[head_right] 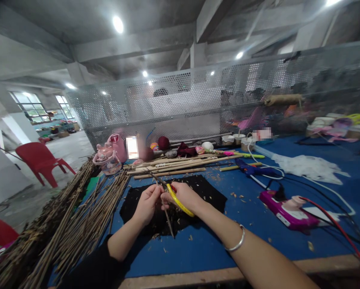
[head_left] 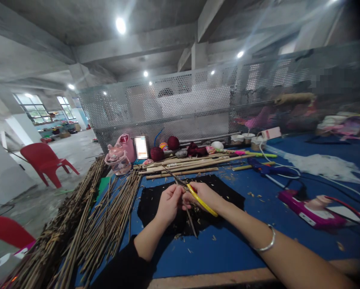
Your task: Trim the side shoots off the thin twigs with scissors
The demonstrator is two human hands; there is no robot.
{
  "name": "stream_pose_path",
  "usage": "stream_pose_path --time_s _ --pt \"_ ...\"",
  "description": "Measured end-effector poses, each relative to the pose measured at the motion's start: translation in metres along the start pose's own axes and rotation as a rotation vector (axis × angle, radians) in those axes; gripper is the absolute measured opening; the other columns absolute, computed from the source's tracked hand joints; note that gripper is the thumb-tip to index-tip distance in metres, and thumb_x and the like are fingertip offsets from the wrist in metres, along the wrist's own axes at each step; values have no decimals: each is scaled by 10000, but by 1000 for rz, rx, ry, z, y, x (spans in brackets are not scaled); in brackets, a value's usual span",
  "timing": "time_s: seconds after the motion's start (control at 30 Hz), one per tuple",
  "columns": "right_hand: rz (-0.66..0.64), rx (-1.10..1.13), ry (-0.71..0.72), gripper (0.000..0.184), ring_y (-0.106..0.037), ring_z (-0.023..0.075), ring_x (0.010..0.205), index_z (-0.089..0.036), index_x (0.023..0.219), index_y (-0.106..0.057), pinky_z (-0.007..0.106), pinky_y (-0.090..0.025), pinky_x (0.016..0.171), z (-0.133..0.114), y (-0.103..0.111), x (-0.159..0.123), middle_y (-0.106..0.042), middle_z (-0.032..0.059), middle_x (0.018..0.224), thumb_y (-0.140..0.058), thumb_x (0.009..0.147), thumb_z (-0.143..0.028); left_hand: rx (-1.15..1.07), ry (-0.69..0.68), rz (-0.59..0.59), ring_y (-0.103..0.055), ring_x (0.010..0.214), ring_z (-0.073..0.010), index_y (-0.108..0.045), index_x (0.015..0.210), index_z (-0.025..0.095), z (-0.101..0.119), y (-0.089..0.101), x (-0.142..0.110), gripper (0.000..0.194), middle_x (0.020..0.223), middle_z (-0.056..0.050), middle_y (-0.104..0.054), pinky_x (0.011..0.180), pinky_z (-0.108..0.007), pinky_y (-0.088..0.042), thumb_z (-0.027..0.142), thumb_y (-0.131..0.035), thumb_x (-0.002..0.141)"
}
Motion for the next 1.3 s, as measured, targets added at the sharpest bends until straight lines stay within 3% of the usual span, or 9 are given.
stream_pose_path --time_s 0.27,0.53,0.67,0.9,1.07,1.3 --pt "-29 92 5 299 -525 109 533 -151 706 -523 204 -382 498 -5 -2 0 -608 7 632 -537 729 -449 -26 12 4 -557 419 -98 -495 707 136 2 -1 -1 372 510 11 -571 395 -171 -406 499 -574 680" --pt "3 -126 24 286 -489 104 543 -162 701 -521 198 -334 498 -5 7 0 -593 -3 626 -517 735 -446 -79 7 -40 -568 424 -100 -498 729 134 -3 0 1 357 511 2 -579 388 -156 -384 488 -539 722" --pt "57 -307 73 260 -483 115 577 -182 827 -488 202 -317 515 -11 13 -1 -582 -2 671 -559 699 -397 -47 35 -85 -559 397 -104 -490 686 128 -7 -6 -1 370 490 -3 -572 365 -159 -379 492 -551 710" --pt "20 -307 89 228 -475 113 559 -193 784 -459 202 -301 509 -11 10 -1 -567 -10 645 -540 719 -396 -10 31 -90 -555 397 -92 -487 667 127 -5 -8 -3 372 496 5 -566 361 -150 -378 490 -560 704" --pt "44 -330 54 240 -478 114 570 -191 720 -461 200 -292 505 -11 13 0 -560 -10 641 -543 713 -417 24 5 -58 -549 400 -90 -486 670 130 -1 -5 -2 374 487 12 -561 367 -152 -376 494 -566 695" --pt "13 -344 66 369 -521 156 671 -196 916 -442 219 -326 564 -10 8 -2 -583 31 767 -565 699 -468 143 -77 61 -545 401 -107 -512 698 138 3 6 -1 336 469 22 -555 360 -168 -357 464 -590 685"
Point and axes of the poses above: each hand's wrist, its own x-axis towards the middle knuckle, its own y-axis out of the back of the hand, z = x × y, the point moved 8 cm from there along x, towards the middle knuckle
